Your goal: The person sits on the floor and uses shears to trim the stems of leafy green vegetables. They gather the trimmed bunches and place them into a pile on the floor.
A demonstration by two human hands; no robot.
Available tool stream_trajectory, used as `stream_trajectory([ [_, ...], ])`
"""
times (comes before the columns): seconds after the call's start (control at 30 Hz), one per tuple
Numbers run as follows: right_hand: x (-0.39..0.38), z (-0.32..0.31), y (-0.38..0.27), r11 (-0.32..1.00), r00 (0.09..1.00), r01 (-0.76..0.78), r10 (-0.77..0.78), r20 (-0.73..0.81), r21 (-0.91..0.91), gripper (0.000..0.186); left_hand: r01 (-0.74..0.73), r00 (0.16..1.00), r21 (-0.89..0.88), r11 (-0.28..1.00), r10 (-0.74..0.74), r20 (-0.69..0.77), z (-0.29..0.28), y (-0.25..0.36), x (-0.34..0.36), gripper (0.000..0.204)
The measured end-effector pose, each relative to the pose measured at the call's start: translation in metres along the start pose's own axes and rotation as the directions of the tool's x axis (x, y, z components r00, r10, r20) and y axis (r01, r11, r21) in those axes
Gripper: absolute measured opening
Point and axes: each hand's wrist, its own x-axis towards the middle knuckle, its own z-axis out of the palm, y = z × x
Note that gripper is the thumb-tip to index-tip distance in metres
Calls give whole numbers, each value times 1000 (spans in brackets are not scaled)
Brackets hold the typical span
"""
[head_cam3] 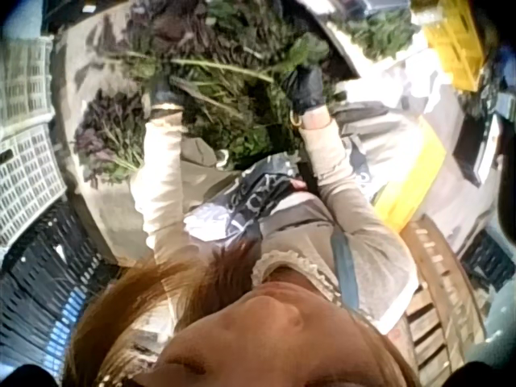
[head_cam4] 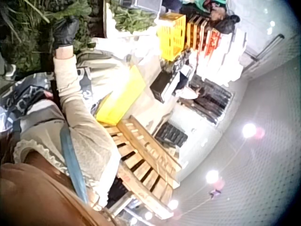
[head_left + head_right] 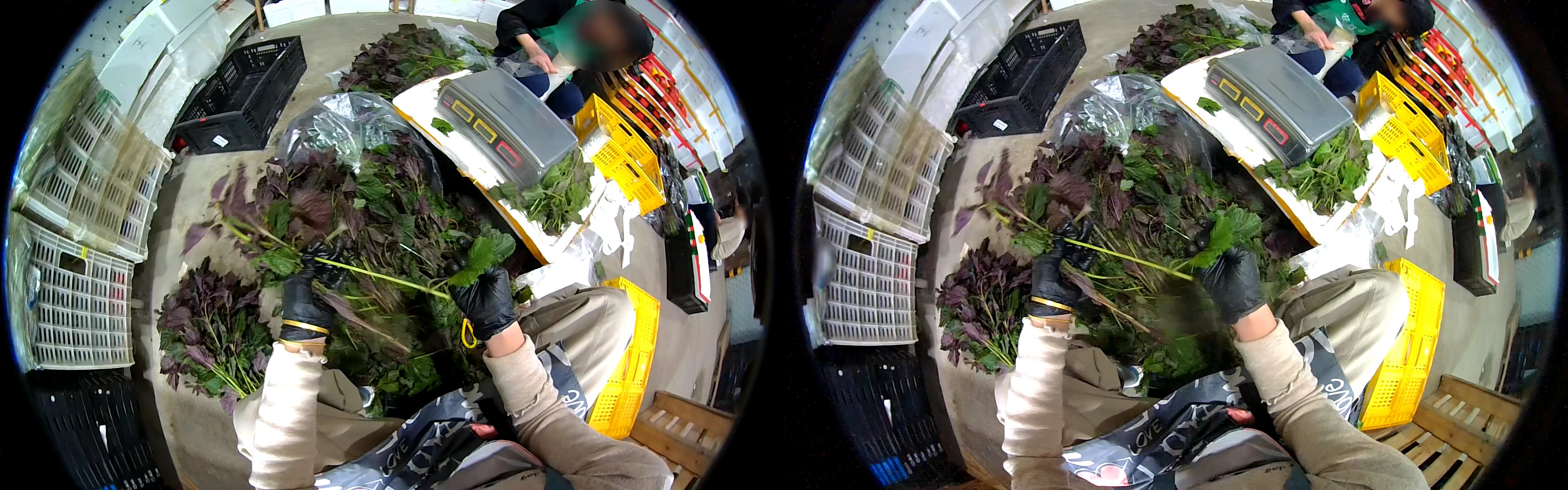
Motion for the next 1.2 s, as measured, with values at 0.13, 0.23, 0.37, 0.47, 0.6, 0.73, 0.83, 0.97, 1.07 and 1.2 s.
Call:
stream_trajectory([
  [0.13,26,-36,-24,992,861,-105,54,506,73,25,-183,958,285,941,237,-165,-13,14,5,22],
  [0.23,52,-64,-64,854,981,171,-103,162,-490,31,-80,790,78,994,111,-603,6,38,10,13],
  [0.37,92,-64,-66,-631,520,-76,-685,509,-772,65,-141,894,418,897,297,-336,-6,65,-3,14],
  [0.47,110,-92,-10,-565,786,277,-332,522,-777,34,119,913,188,975,-33,-406,-22,46,-3,15],
  [0.6,78,-109,94,-686,998,52,16,56,-725,37,336,887,-43,941,-332,-321,-37,4,-3,15],
  [0.73,84,-153,109,-626,994,7,87,-61,-780,34,201,929,-123,972,-229,-290,-19,21,-5,23],
  [0.83,105,-169,96,-552,997,65,73,29,-831,29,41,908,-74,996,-68,-413,-12,30,-3,22],
  [0.97,68,-88,60,4,945,317,-85,315,-948,19,119,954,38,992,-103,-281,-16,38,-19,21],
  [1.07,57,-93,34,-345,891,416,-34,454,-841,18,118,967,36,992,-107,-232,-1,38,-18,22],
  [1.2,58,-94,8,-789,961,206,50,274,-579,19,153,967,-33,988,-157,-199,6,32,-12,24],
])
